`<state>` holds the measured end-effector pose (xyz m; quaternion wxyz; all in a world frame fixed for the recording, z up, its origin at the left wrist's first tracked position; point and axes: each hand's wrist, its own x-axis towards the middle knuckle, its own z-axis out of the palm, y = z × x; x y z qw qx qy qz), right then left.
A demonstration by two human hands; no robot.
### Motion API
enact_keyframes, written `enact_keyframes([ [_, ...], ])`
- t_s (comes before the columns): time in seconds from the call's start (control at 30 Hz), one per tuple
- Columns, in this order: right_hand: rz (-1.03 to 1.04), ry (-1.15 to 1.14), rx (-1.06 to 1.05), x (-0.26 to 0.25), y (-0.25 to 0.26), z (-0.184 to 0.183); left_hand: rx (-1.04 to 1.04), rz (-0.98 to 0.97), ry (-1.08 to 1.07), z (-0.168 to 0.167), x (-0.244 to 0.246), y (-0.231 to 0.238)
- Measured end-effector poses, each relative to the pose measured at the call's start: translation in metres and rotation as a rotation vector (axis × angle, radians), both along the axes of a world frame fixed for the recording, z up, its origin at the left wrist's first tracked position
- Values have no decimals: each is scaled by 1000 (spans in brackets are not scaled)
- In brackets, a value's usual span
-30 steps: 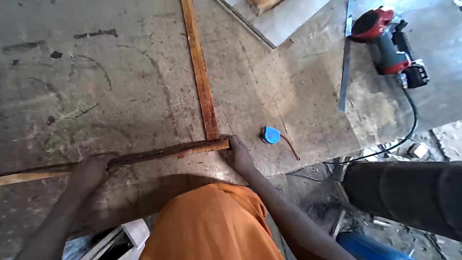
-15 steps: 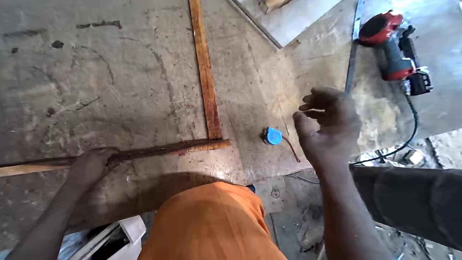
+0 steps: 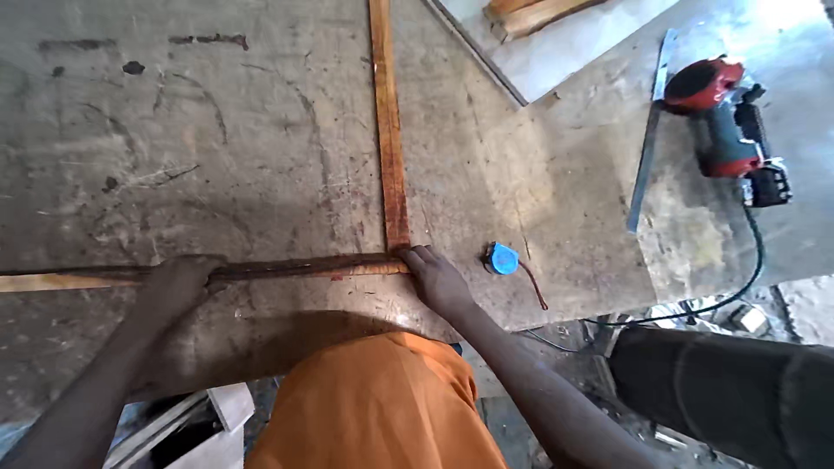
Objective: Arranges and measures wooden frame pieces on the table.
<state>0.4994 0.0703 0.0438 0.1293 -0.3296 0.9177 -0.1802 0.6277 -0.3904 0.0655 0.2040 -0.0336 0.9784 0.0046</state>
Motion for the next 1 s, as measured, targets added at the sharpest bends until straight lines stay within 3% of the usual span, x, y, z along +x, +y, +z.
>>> enact_keyframes([
  [0.13, -35, -37, 23, -9, 21, 6, 51, -24, -42, 8, -12, 24],
  [0.33, -129, 72, 196, -17, 62, 12, 98, -73, -79, 10, -41, 99],
  [0.53, -23, 128, 139, -16, 51, 4, 208, -90, -23, 2, -68, 174],
  [0.77, -38, 154, 140, -28, 65, -5, 198, -93, -15, -5, -78, 205],
  [1.0, -155, 383, -50, 9, 76, -37, 171, -162, 418, -31, -42, 210],
])
